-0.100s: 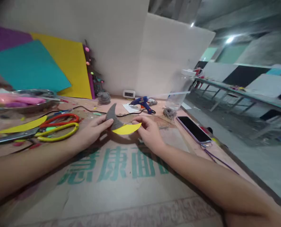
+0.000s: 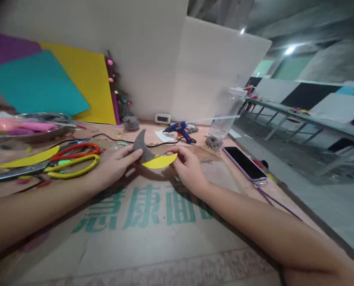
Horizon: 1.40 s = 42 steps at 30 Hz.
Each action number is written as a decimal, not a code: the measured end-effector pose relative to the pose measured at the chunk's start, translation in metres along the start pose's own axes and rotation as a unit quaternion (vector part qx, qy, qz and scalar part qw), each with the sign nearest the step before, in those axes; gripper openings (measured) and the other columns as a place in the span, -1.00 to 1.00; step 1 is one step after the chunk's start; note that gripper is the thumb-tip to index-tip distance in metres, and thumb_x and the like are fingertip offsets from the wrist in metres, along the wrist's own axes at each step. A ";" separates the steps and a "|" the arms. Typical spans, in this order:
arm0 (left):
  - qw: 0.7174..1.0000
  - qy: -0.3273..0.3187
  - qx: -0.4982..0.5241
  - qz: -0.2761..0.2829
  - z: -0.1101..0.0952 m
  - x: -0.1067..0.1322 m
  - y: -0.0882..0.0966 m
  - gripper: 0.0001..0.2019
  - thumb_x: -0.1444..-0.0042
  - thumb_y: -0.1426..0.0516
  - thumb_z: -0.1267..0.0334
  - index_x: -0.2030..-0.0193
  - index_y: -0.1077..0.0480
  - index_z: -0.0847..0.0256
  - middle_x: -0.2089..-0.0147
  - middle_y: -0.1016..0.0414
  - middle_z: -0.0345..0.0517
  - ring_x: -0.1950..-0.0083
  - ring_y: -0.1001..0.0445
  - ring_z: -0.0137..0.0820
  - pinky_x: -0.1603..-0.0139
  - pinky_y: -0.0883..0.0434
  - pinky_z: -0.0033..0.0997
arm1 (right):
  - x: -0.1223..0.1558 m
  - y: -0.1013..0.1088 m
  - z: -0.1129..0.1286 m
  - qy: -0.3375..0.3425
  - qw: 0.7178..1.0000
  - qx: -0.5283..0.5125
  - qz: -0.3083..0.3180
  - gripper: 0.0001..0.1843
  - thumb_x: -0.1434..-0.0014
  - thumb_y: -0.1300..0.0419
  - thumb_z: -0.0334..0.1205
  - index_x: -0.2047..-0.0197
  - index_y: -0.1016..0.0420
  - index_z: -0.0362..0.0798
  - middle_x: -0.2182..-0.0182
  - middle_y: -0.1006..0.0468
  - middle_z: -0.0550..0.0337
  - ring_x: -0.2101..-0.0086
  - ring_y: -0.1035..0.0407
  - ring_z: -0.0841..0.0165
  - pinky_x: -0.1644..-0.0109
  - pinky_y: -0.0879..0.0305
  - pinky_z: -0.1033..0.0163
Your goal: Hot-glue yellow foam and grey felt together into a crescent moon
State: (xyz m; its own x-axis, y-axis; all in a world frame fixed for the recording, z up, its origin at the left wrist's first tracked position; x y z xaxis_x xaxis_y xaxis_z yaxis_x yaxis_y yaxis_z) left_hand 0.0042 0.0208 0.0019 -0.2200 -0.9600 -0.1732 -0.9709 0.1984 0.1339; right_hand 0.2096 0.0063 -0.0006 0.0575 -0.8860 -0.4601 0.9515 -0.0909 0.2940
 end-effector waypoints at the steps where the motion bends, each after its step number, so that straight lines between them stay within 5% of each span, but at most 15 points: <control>1: 1.000 -0.005 -0.005 0.001 0.000 0.000 0.000 -0.78 -0.09 -0.17 0.07 0.32 -0.44 0.19 0.61 -0.30 -0.28 0.49 -0.36 -0.39 0.54 -0.25 -0.50 | 0.001 0.000 0.001 0.005 1.000 0.005 0.004 -0.88 -0.13 -0.15 -0.24 0.28 -0.49 -0.05 0.38 -0.54 0.24 0.43 -0.37 0.45 0.37 -0.28 0.36; 5: 0.999 -0.028 -0.031 0.012 -0.002 0.001 0.001 -0.78 -0.11 -0.15 0.07 0.37 -0.43 0.19 0.61 -0.29 -0.26 0.42 -0.39 -0.34 0.49 -0.28 -0.49 | 0.002 -0.001 0.002 0.011 0.999 0.033 0.034 -0.78 -0.03 -0.12 -0.37 0.24 -0.52 -0.05 0.30 -0.59 0.19 0.30 -0.44 0.38 0.23 -0.33 0.30; 10: 0.999 -0.031 -0.037 -0.016 -0.011 0.004 0.001 -0.77 -0.13 -0.13 0.09 0.42 -0.38 0.19 0.59 -0.31 -0.25 0.39 -0.39 -0.35 0.42 -0.31 -0.47 | 0.002 -0.002 0.000 -0.009 0.998 0.027 0.048 -0.76 -0.09 -0.08 -0.33 0.18 -0.50 -0.06 0.32 -0.53 0.20 0.44 -0.34 0.44 0.36 -0.27 0.32; 15: 0.995 -0.052 -0.083 -0.034 -0.013 0.003 0.003 -0.78 -0.13 -0.12 0.10 0.40 -0.39 0.20 0.51 -0.41 -0.21 0.32 -0.41 -0.33 0.32 -0.35 -0.46 | -0.005 0.003 0.001 -0.021 1.000 -0.011 -0.007 -0.75 -0.16 -0.09 -0.28 0.07 -0.43 -0.03 0.44 -0.43 0.30 0.53 -0.23 0.48 0.45 -0.21 0.34; 20: 0.988 -0.079 -0.131 0.003 -0.014 0.004 0.001 -0.75 -0.14 -0.10 0.08 0.28 -0.46 0.22 0.30 -0.55 -0.12 0.22 -0.46 -0.27 0.20 -0.39 -0.39 | -0.018 0.018 0.004 0.006 0.999 0.012 -0.050 -0.82 -0.17 -0.17 -0.26 0.12 -0.44 -0.03 0.26 -0.53 0.19 0.41 -0.36 0.45 0.42 -0.26 0.33; 24: 0.982 -0.085 -0.166 -0.023 -0.015 0.004 0.003 -0.77 -0.16 -0.10 0.11 0.29 -0.47 0.21 0.32 -0.54 -0.13 0.19 -0.47 -0.25 0.15 -0.38 -0.39 | -0.018 0.026 0.016 0.057 0.993 0.081 -0.071 -0.87 -0.18 -0.19 -0.25 0.17 -0.47 -0.04 0.26 -0.57 0.17 0.32 -0.43 0.39 0.35 -0.32 0.31; 27: 0.984 -0.090 -0.150 -0.034 -0.006 -0.001 0.006 -0.75 -0.20 -0.07 0.09 0.24 -0.45 0.22 0.32 -0.51 -0.13 0.22 -0.45 -0.29 0.19 -0.36 -0.39 | -0.008 0.025 0.037 0.117 0.974 0.194 -0.020 -0.89 -0.20 -0.17 -0.28 0.20 -0.51 -0.04 0.36 -0.58 0.19 0.42 -0.41 0.42 0.40 -0.29 0.32; 31: 0.988 -0.086 -0.122 -0.033 0.007 -0.008 0.010 -0.73 -0.21 -0.07 0.07 0.21 -0.41 0.24 0.33 -0.48 -0.14 0.28 -0.42 -0.34 0.24 -0.34 -0.38 | 0.003 0.023 0.062 0.234 0.911 0.323 0.104 -0.80 -0.27 -0.12 -0.24 0.12 -0.53 -0.07 0.41 -0.60 0.20 0.56 -0.31 0.48 0.46 -0.22 0.32; 34: 0.988 -0.076 -0.125 -0.040 0.009 -0.009 0.011 -0.73 -0.20 -0.08 0.07 0.18 -0.41 0.24 0.33 -0.47 -0.14 0.28 -0.41 -0.34 0.23 -0.33 -0.36 | -0.005 0.033 0.064 0.286 0.883 0.368 0.065 -0.77 -0.27 -0.12 -0.17 0.12 -0.54 -0.06 0.39 -0.62 0.17 0.56 -0.30 0.47 0.42 -0.21 0.30; 39: 0.992 -0.072 -0.096 -0.028 0.010 -0.008 0.008 -0.70 -0.18 -0.09 0.05 0.12 -0.41 0.24 0.30 -0.47 -0.14 0.30 -0.42 -0.34 0.24 -0.34 -0.35 | -0.046 0.059 0.029 0.137 0.906 0.401 -0.001 -0.74 -0.24 -0.11 -0.14 0.39 -0.50 -0.07 0.45 -0.58 0.15 0.44 -0.40 0.36 0.37 -0.22 0.28; 42: 0.993 -0.079 -0.090 -0.018 0.012 -0.009 0.007 -0.70 -0.19 -0.09 0.05 0.12 -0.42 0.24 0.28 -0.49 -0.13 0.30 -0.42 -0.35 0.24 -0.34 -0.36 | -0.066 0.072 -0.007 0.055 0.934 0.353 0.014 -0.79 -0.19 -0.15 -0.12 0.26 -0.51 -0.08 0.35 -0.60 0.11 0.40 -0.43 0.34 0.33 -0.30 0.27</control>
State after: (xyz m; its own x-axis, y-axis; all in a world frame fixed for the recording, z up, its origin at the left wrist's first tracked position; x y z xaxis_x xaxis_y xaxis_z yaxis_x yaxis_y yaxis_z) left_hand -0.0021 0.0328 -0.0071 -0.2122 -0.9196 -0.3306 -0.9488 0.1130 0.2948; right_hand 0.2767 0.0620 0.0449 0.1478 -0.8439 -0.5157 0.5152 -0.3794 0.7685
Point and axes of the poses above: each hand's wrist, its own x-axis away from the middle knuckle, its own y-axis out of the back of the hand, z = x × y, the point moved 2 cm from there along -x, towards the middle knuckle
